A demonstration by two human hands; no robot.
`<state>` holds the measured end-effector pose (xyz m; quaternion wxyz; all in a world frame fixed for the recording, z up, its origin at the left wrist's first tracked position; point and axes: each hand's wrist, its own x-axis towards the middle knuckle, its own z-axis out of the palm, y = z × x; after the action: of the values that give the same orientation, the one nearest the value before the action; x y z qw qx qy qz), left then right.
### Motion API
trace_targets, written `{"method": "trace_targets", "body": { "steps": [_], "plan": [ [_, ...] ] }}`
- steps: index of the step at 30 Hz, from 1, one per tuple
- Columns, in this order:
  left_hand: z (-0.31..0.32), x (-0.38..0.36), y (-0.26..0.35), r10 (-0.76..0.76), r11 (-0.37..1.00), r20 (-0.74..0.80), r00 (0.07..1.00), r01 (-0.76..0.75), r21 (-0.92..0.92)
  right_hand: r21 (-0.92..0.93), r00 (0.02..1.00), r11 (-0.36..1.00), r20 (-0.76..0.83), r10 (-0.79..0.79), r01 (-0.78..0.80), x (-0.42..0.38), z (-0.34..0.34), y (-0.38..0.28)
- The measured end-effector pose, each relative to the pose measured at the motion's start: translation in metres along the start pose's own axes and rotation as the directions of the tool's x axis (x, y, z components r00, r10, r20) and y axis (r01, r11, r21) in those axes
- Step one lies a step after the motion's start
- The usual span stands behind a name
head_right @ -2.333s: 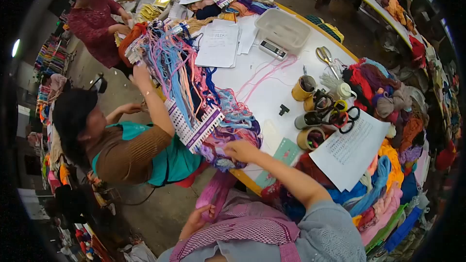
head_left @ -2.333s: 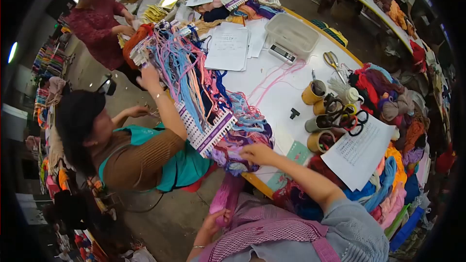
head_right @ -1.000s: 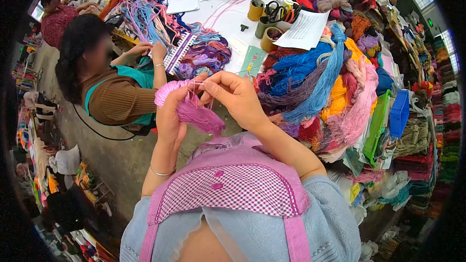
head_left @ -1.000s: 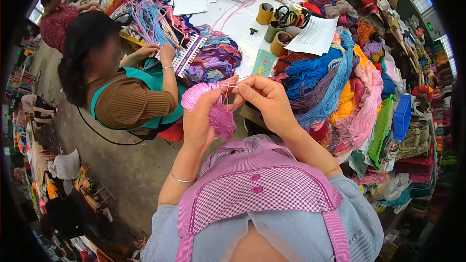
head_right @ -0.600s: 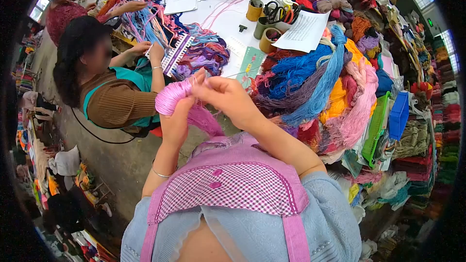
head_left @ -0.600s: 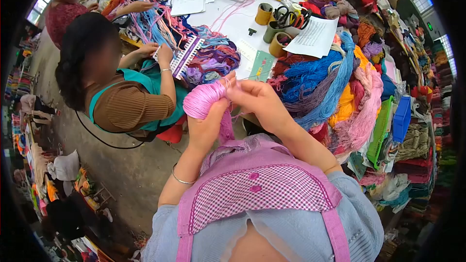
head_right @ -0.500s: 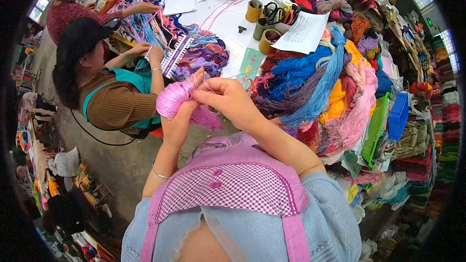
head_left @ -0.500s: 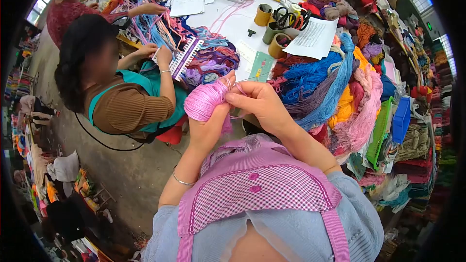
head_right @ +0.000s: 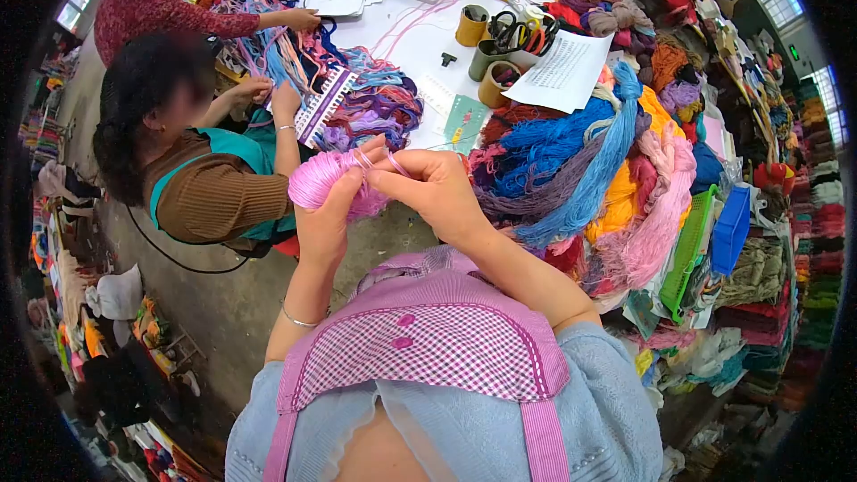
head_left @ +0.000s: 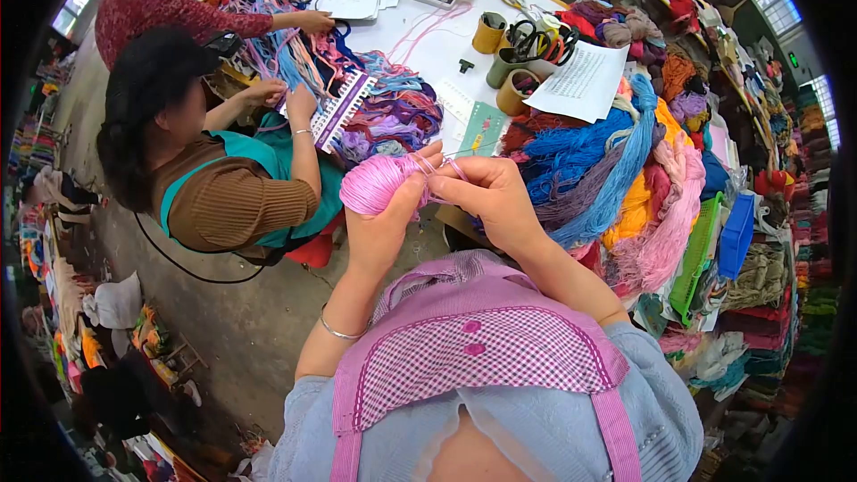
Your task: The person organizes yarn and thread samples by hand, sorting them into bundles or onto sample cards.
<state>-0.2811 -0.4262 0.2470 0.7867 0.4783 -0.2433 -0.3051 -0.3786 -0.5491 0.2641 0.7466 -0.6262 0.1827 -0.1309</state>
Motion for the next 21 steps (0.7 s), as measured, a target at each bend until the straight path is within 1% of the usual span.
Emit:
{"method": "trace_targets", "body": {
  "steps": [1, 2, 4, 5, 7, 8, 9, 10, 11, 12, 14, 15, 16, 17, 18, 19, 20, 21],
  "plan": [
    [-0.002, 0.0, -0.001, 0.001, 1.0, -0.007, 1.0, -0.001, -0.007, -0.031, 0.999, 0.999, 0.0, 0.037, -0.037, 0.001, -0.001, -0.001],
    [-0.003, 0.001, -0.003, 0.0, 1.0, -0.013, 1.0, 0.0, -0.007, -0.031, 0.999, 0.999, 0.004, 0.041, -0.041, 0.002, -0.001, -0.001],
    [-0.006, 0.002, -0.007, -0.015, 0.997, -0.063, 0.998, 0.01, -0.07, 0.093, 1.0, 0.996, -0.003, 0.011, -0.01, 0.008, 0.0, 0.0],
    [-0.006, 0.003, -0.007, -0.013, 0.997, -0.071, 0.997, 0.008, -0.07, 0.092, 1.0, 0.996, 0.004, 0.014, -0.014, 0.01, 0.0, 0.0],
    [-0.005, 0.004, -0.008, 0.067, 0.996, -0.075, 0.995, -0.062, 0.066, 0.077, 0.999, 0.996, 0.005, 0.047, -0.048, 0.017, 0.001, 0.002],
    [-0.003, 0.004, -0.007, 0.102, 0.987, -0.115, 0.988, -0.087, 0.133, 0.076, 0.999, 0.996, 0.012, 0.052, -0.052, 0.021, 0.0, 0.007],
    [-0.005, 0.005, -0.01, 0.101, 0.988, -0.124, 0.987, -0.085, 0.132, -0.029, 0.998, 0.998, 0.02, 0.055, -0.055, 0.025, -0.002, 0.013],
    [-0.008, 0.006, -0.016, 0.159, 0.967, -0.122, 0.98, -0.13, 0.22, -0.132, 0.998, 0.99, 0.03, 0.061, -0.056, 0.029, -0.002, 0.016],
    [-0.011, 0.007, -0.02, 0.216, 0.936, -0.115, 0.97, -0.171, 0.307, -0.132, 0.997, 0.989, 0.038, 0.068, -0.062, 0.031, -0.002, 0.016],
    [-0.012, 0.007, -0.021, 0.215, 0.936, -0.127, 0.968, -0.167, 0.31, -0.13, 0.994, 0.987, 0.04, 0.101, -0.095, 0.033, -0.001, 0.012],
    [-0.015, 0.008, -0.021, 0.162, 0.964, -0.192, 0.968, -0.114, 0.241, -0.13, 0.989, 0.983, 0.053, 0.137, -0.129, 0.038, 0.0, 0.012],
    [-0.016, 0.009, -0.021, 0.136, 0.975, -0.221, 0.966, -0.091, 0.204, -0.081, 0.989, 0.989, 0.068, 0.128, -0.122, 0.041, 0.001, 0.016],
    [-0.018, 0.009, -0.018, 0.14, 0.974, -0.23, 0.963, -0.093, 0.205, -0.031, 0.99, 0.993, 0.083, 0.117, -0.115, 0.045, 0.001, 0.019],
    [-0.021, 0.009, -0.014, 0.013, 1.0, -0.265, 0.964, -0.008, 0.019, -0.035, 0.989, 0.993, 0.09, 0.117, -0.114, 0.049, 0.002, 0.021],
    [-0.026, 0.008, -0.01, -0.116, 0.983, -0.272, 0.955, 0.071, -0.17, 0.21, 0.972, 0.954, 0.142, 0.189, -0.216, 0.055, 0.003, 0.021],
    [-0.034, 0.008, -0.01, -0.17, 0.956, -0.204, 0.964, 0.111, -0.271, 0.432, 0.947, 0.846, 0.21, 0.242, -0.312, 0.06, 0.005, 0.02],
    [-0.044, 0.004, -0.012, -0.253, 0.893, -0.25, 0.935, 0.126, -0.432, 0.519, 0.905, 0.743, 0.283, 0.317, -0.422, 0.061, 0.002, 0.013],
    [-0.054, -0.001, -0.012, -0.342, 0.803, -0.274, 0.899, 0.129, -0.582, 0.532, 0.847, 0.692, 0.479, 0.228, -0.488, 0.067, -0.004, 0.016]
  ]
}}
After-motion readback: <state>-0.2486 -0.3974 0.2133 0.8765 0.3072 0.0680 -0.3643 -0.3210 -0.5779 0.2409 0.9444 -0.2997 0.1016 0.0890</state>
